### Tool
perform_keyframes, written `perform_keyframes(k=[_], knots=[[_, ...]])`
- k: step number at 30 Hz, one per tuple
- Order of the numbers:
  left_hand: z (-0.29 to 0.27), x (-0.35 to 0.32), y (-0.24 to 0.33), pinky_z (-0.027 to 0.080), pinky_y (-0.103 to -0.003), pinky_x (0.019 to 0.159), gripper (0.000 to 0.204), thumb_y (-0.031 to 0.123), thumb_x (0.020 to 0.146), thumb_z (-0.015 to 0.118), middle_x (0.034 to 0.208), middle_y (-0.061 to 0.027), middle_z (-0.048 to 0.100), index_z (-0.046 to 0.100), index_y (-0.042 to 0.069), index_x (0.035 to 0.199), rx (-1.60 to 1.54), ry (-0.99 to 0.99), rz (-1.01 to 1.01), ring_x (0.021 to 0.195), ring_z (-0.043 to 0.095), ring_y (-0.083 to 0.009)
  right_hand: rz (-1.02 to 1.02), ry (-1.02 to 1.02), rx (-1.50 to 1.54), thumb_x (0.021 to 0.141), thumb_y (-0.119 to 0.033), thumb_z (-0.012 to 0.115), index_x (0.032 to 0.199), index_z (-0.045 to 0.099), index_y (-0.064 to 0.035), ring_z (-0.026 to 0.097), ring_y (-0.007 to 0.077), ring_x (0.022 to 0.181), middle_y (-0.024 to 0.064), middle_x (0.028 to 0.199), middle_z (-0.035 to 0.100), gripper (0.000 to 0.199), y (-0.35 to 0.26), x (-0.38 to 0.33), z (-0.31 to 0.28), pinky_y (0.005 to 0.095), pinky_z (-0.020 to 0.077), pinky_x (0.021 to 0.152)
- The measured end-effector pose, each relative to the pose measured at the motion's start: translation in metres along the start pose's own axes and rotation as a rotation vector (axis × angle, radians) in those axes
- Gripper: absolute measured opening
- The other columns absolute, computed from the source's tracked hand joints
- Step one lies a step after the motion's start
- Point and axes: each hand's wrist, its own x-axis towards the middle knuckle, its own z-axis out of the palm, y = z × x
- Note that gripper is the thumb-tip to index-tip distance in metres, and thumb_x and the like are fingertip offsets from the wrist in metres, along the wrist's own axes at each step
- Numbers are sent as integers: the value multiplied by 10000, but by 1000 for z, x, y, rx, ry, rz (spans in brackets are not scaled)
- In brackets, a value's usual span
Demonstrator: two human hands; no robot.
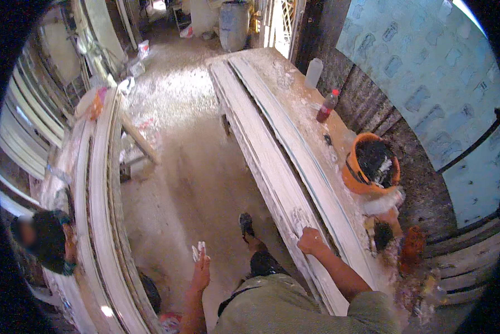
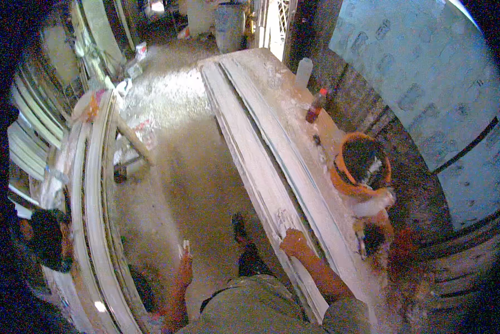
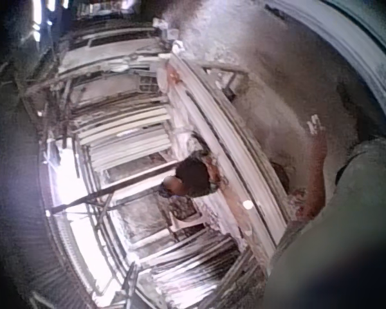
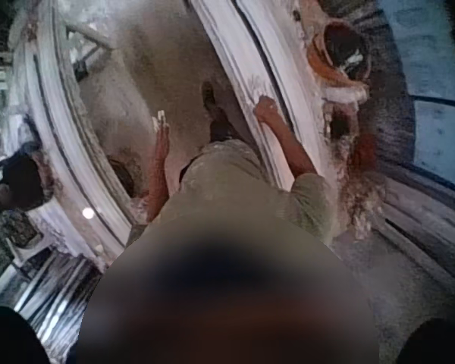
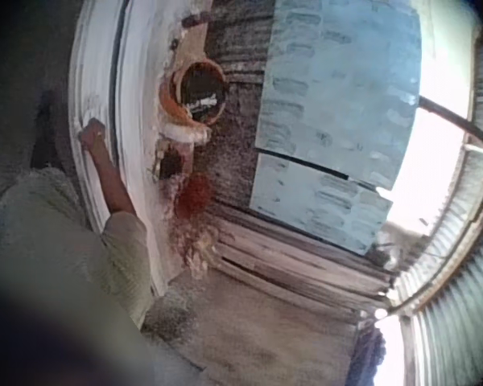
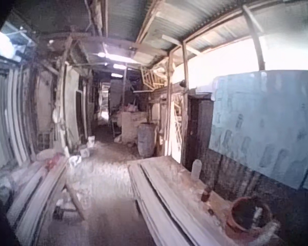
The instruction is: The person applies a white paste-like filler into the grooves of a long white panel using both hands. They repeatedly smooth and press the filler along the panel's length, occasionally lifting and repositioning the panel to access different sections.
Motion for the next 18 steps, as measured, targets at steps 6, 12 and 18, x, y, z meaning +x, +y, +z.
perform_keyframes(k=[6, 12, 18], knots=[[-46, 161, 33, -11, -459, 1199, 600, 374, 1064, 298, 1627, -182, 100, 175, 53, 1555, 98, -73, 99, 1499, -71, -377, -87, 22, -40, 754, -196, 603, 802, 746, -43, 650, 356, 946, 243, 983, 659, 214, 25, 144, -98, 477, 514, 848], [-116, 301, 87, 22, -449, 1205, 609, 378, 1060, 306, 1622, -189, 118, 176, 43, 1552, 81, -40, 114, 1501, 4, -380, -38, 269, 142, 698, -219, 642, 743, 751, -57, 648, 346, 942, 232, 955, 677, 200, 45, 308, -161, 454, 518, 759], [-162, 377, 115, 141, -393, 1201, 608, 377, 1058, 311, 1591, -209, 223, 197, 27, 1542, 63, 57, -39, 1485, 178, -347, -247, 342, -134, 645, -172, 670, 747, 740, -39, 653, 360, 896, 231, 922, 676, 181, 70, 429, -236, 484, 505, 709]])
